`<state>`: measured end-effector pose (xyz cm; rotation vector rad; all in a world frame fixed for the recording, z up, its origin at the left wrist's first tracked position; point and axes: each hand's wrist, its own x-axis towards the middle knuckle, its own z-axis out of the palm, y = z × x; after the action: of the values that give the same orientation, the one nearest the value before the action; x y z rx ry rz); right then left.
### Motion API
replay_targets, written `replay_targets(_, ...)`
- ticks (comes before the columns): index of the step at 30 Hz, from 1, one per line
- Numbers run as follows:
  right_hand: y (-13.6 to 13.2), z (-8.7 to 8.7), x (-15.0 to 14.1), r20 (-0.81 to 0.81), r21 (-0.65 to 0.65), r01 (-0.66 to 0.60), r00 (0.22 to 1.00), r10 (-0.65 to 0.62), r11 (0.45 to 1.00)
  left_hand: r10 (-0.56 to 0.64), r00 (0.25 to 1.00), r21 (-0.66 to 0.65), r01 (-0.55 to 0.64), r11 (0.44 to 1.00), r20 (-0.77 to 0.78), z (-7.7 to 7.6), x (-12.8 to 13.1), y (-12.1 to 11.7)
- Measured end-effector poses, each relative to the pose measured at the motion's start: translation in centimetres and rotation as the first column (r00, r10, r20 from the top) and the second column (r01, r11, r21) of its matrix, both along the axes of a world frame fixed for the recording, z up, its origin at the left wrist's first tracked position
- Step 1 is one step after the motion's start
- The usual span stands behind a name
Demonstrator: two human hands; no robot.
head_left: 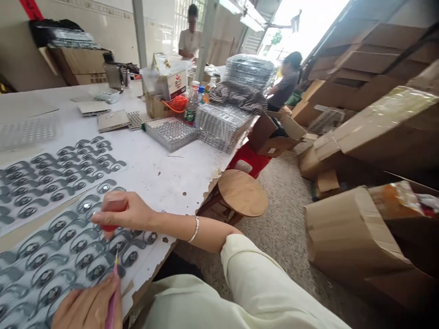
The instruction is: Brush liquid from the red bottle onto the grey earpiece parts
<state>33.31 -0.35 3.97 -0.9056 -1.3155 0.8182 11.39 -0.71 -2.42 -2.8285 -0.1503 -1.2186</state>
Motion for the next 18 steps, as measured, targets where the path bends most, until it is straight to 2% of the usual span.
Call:
replay_targets(3, -0.6, 0.2, -0.6, 0.121, 0.027, 0.034, 0.992, -0.037, 0.999, 0.107, 0.992, -0.144, -0.116, 0.983, -0.066, 3.0, 0.9, -2.2)
replay_targets(6, -1.4, -0.3, -1.2, 0.265, 0.088, 0.160, 0.948, -0.177, 0.983, 0.169, 0.979, -0.258, -0.195, 0.946, -0.118, 4.3, 1.7, -3.5)
replay_targets(10, -2.1, -1.9, -1.6, 0.217, 0.233, 0.334, 0.897, -0.384, 0.913, 0.242, 0.959, -0.273, -0.275, 0.922, -0.149, 4.3, 2.2, -3.6)
replay_targets(13, -2.2, -2.7, -1.7, 0.240, 0.348, 0.338, 0.870, -0.431, 0.874, 0.276, 0.950, -0.222, -0.302, 0.927, -0.144, 3.9, 2.3, -3.5)
replay_targets(18, -2.1, -2.9, -1.8, 0.326, 0.397, 0.310, 0.832, -0.449, 0.864, 0.295, 0.943, -0.176, -0.320, 0.931, -0.151, 3.6, 2.5, -3.7)
